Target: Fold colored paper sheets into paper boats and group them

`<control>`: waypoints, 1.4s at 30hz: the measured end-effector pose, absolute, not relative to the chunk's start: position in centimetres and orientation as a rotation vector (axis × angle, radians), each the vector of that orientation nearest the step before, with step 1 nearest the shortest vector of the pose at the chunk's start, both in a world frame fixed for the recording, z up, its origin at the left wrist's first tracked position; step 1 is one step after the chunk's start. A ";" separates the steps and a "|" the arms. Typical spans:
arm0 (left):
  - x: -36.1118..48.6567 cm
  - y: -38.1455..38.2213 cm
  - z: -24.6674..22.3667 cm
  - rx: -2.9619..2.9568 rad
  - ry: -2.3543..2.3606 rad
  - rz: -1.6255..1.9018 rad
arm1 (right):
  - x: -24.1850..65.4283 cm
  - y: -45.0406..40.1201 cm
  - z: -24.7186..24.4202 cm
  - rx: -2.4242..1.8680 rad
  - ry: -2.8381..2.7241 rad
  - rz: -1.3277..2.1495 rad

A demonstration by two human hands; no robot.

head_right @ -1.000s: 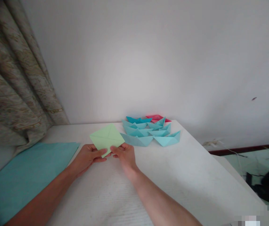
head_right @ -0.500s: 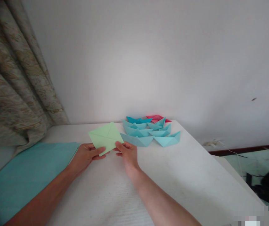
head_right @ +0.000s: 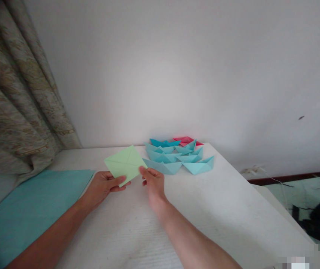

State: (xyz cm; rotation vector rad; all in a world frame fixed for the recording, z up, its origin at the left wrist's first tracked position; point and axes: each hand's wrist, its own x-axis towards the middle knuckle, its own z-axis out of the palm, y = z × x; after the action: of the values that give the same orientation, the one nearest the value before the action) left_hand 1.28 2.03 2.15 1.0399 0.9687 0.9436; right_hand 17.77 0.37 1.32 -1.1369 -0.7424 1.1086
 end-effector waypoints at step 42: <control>1.8 1.6 2.1 1.278 1.007 0.806 | 16.8 -0.5 1.4 -1.136 -0.890 1.394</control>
State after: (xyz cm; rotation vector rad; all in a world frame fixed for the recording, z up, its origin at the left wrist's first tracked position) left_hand 1.82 1.58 2.07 1.2784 1.0069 0.8064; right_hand 16.77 -0.53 1.36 -1.1361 -0.8904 1.3942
